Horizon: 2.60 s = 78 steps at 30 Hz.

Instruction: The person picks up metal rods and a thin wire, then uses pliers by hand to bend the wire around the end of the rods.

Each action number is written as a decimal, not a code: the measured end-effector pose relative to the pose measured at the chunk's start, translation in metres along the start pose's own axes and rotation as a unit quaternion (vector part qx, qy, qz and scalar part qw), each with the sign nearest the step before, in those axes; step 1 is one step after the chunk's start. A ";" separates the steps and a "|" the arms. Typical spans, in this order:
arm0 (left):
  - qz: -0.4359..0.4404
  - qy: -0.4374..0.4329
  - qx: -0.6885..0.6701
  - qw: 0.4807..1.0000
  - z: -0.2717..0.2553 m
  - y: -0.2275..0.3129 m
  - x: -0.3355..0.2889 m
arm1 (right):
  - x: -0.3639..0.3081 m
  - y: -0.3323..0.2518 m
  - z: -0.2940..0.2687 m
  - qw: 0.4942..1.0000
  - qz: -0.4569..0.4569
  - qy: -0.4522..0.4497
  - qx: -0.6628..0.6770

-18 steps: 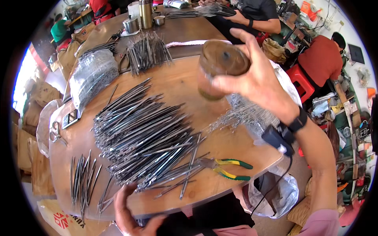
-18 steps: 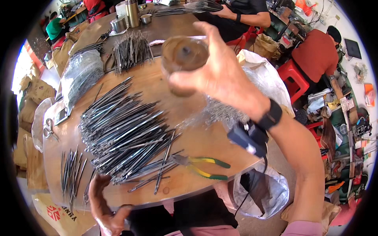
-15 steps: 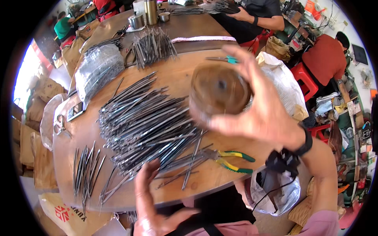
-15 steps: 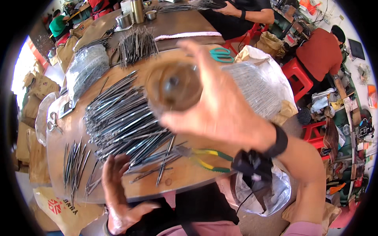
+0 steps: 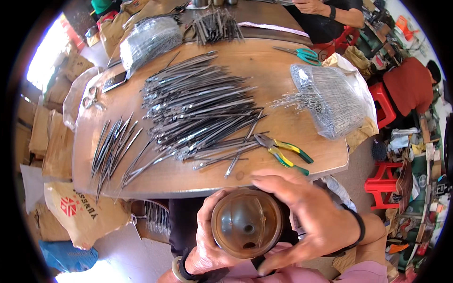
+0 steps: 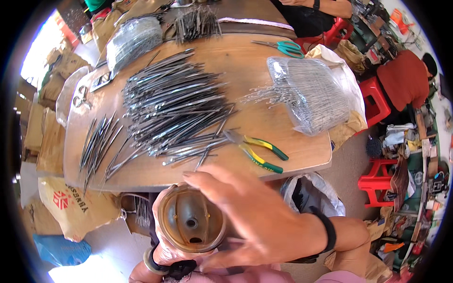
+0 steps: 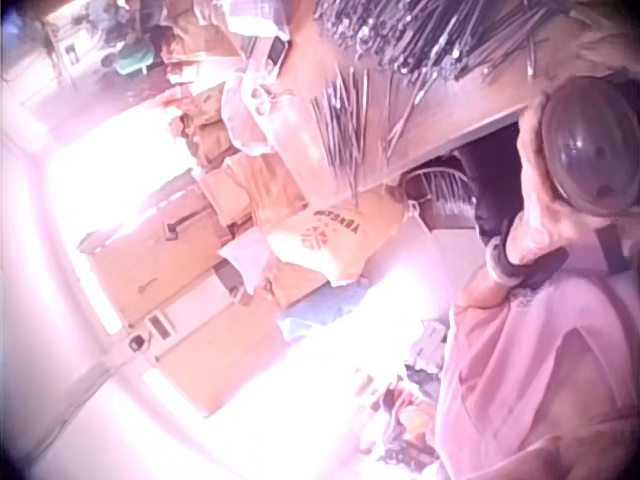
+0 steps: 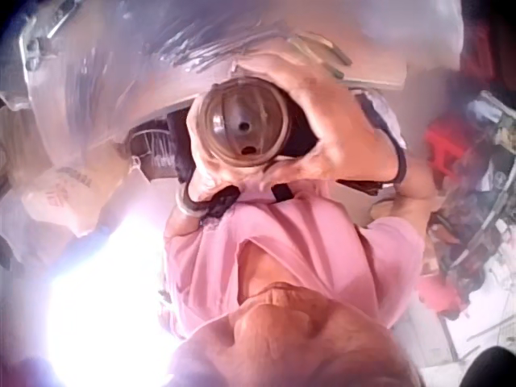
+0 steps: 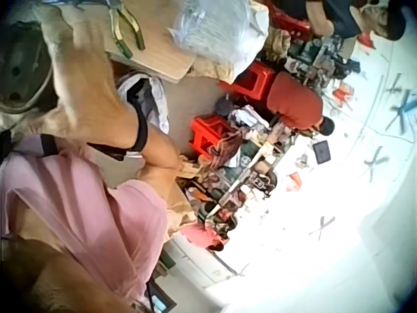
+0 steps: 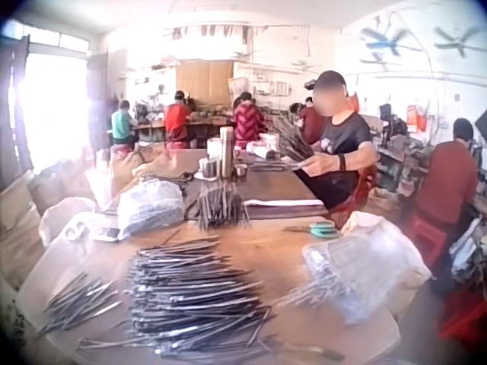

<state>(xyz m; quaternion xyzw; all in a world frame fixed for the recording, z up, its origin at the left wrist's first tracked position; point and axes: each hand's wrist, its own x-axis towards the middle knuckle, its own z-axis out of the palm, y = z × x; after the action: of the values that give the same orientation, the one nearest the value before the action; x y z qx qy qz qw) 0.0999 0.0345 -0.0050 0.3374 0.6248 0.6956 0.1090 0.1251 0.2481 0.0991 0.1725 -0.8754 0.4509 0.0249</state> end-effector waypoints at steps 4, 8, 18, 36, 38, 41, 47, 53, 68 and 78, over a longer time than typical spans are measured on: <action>-0.019 0.037 -0.031 0.999 0.010 -0.002 -0.013 | -0.007 -0.008 -0.011 0.994 -0.077 0.036 -0.065; -0.011 0.055 0.054 0.997 0.019 0.008 -0.007 | -0.013 -0.009 -0.004 0.980 -0.139 -0.002 -0.143; 0.015 0.068 0.113 0.991 0.026 0.004 -0.007 | -0.019 -0.007 0.002 0.962 -0.169 0.015 -0.212; 0.059 0.026 0.066 0.996 0.017 0.004 0.004 | -0.032 -0.017 -0.016 0.949 -0.146 0.141 -0.242; 0.072 0.025 0.051 0.996 0.013 0.010 0.008 | -0.042 -0.017 -0.024 0.948 -0.090 0.200 -0.229; 0.119 0.006 0.106 0.987 0.004 0.040 0.031 | -0.063 -0.010 -0.033 0.943 -0.043 0.247 -0.218; -0.011 0.067 -0.091 0.994 -0.006 0.064 0.022 | -0.097 0.003 -0.033 0.935 0.002 0.304 -0.183; 0.168 0.000 0.133 0.977 -0.027 0.088 0.040 | -0.102 0.004 -0.029 0.941 -0.002 0.304 -0.148; 0.192 0.090 0.086 0.973 0.009 0.095 0.039 | -0.101 0.008 -0.012 0.942 -0.024 0.308 -0.133; 0.087 0.078 -0.019 0.993 0.040 0.058 0.033 | -0.083 -0.005 -0.026 0.946 -0.011 0.298 -0.124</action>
<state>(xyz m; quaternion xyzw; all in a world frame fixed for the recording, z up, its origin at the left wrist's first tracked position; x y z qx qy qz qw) 0.1149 0.0737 0.0599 0.3329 0.5868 0.7381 0.0054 0.2022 0.2894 0.1023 0.0358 -0.8751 0.3691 0.3110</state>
